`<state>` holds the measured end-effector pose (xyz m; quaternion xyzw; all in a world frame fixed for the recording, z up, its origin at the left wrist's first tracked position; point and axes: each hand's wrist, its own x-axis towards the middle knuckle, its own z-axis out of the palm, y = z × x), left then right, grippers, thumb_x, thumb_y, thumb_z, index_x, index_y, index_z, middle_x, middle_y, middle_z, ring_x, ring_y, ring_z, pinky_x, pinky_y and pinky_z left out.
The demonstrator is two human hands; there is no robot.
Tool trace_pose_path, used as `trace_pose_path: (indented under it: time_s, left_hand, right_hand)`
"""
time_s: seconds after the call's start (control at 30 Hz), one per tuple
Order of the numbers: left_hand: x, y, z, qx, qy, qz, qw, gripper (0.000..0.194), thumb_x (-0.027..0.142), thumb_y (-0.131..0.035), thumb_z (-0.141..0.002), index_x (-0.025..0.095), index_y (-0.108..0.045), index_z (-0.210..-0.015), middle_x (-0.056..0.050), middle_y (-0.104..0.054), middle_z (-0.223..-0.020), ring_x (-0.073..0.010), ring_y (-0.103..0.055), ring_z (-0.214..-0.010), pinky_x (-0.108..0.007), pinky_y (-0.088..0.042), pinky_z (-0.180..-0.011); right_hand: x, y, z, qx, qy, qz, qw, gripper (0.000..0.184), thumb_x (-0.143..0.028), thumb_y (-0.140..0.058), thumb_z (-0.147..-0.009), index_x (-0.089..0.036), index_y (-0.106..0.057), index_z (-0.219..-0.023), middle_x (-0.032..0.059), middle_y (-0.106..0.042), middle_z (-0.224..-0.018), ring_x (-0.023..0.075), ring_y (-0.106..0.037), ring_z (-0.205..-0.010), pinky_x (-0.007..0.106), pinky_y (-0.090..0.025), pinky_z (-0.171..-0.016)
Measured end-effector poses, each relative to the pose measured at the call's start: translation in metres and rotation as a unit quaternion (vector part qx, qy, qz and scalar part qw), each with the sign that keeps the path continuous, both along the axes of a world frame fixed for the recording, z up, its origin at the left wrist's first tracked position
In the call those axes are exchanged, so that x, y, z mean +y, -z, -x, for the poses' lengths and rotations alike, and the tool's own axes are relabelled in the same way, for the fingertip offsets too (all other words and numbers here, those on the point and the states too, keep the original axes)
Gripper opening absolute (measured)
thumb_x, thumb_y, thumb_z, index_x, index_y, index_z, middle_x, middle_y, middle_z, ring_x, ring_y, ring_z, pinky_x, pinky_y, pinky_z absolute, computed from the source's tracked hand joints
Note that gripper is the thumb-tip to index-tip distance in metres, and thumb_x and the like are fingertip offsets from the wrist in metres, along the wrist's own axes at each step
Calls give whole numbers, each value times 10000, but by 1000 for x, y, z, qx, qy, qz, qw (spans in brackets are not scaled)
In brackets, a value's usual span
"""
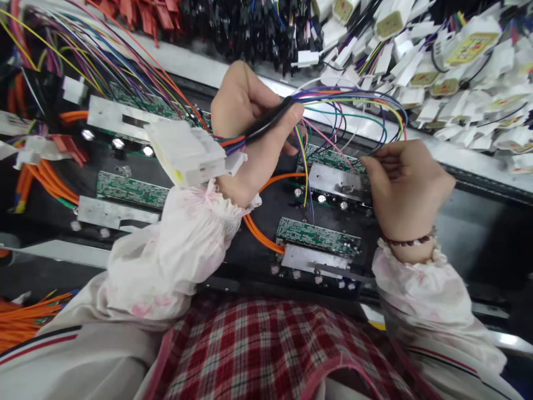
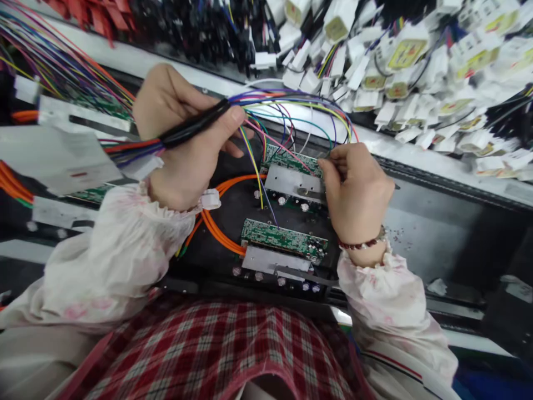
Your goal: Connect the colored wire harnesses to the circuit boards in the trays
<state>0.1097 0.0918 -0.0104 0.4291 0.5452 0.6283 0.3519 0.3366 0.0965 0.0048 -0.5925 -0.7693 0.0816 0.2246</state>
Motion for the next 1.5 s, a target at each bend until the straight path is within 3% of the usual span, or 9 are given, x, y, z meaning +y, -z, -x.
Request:
trace_pose_path:
  time_s: [0.1, 0.23, 0.43, 0.67, 0.9, 1.13, 1.33, 1.5]
  left_hand:
    - [1, 2, 0, -11, -4, -12, 1000, 336, 216, -827, -802, 267, -495, -779, 18, -680, -680, -204, -705, -554, -300, -536, -354]
    - [3, 4, -2, -30, -23, -1, 999, 339, 255, -836, -767, 284, -498, -758, 40, -676, -655, -189, -681, -513, -300, -536, -359]
    - [1, 1, -5, -47, 4, 22, 999, 410, 414, -856, -749, 301, -464, -781, 60, -642, -645, -183, -681, -562, -283, -533, -385]
    - [-3, -7, -5, -37, -7, 41, 998, 315, 235, -762, -850, 269, -455, -788, 40, -633, -672, -170, -678, -571, -278, -542, -419]
    - [-4, -5, -4, -55, 13, 53, 997, 320, 211, -798, -818, 262, -485, -777, 31, -674, -658, -187, -687, -569, -301, -537, -410]
    - [-2, -7, -2, -25, -4, 43, 999, 310, 230, -807, -825, 243, -504, -761, 31, -678, -628, -148, -642, -479, -267, -481, -350]
    - [-4, -9, -1, 2, -9, 71, 997, 324, 293, -826, -821, 249, -508, -770, 37, -694, -674, -150, -664, -537, -265, -496, -386]
    - [-3, -10, -2, 4, -9, 74, 997, 321, 223, -819, -823, 233, -504, -762, 38, -702, -693, -134, -668, -543, -250, -512, -397]
  right_hand:
    - [-4, -8, 11, -22, -13, -23, 999, 108, -349, -664, -919, -247, -641, -947, 48, -699, -861, 217, -659, -794, 354, -475, -722]
    - [-5, -12, 27, -43, -109, 20, 993, 113, -291, -575, -966, -227, -648, -909, 67, -691, -928, 231, -641, -902, 362, -475, -773]
    - [4, -9, 29, 23, -87, 22, 996, 77, -245, -568, -950, -244, -644, -955, 37, -715, -929, 186, -664, -827, 327, -498, -750]
    - [5, -1, 14, -7, -54, 24, 998, 131, -320, -560, -950, -244, -653, -897, 42, -696, -825, 210, -659, -738, 359, -491, -686]
    - [2, -10, 20, 38, -48, 15, 998, 68, -303, -609, -928, -262, -654, -897, 29, -706, -820, 202, -674, -736, 350, -508, -686]
    - [8, 1, 31, 76, -80, 55, 992, 39, -277, -588, -930, -252, -617, -920, 19, -697, -885, 175, -675, -789, 329, -518, -733]
    - [6, 0, 29, 76, -72, 53, 993, 60, -294, -586, -942, -252, -626, -925, 15, -701, -881, 172, -678, -786, 326, -529, -724]
    - [5, 0, 29, 76, -75, 54, 993, 68, -269, -578, -940, -242, -641, -947, 21, -707, -894, 178, -688, -799, 334, -535, -729]
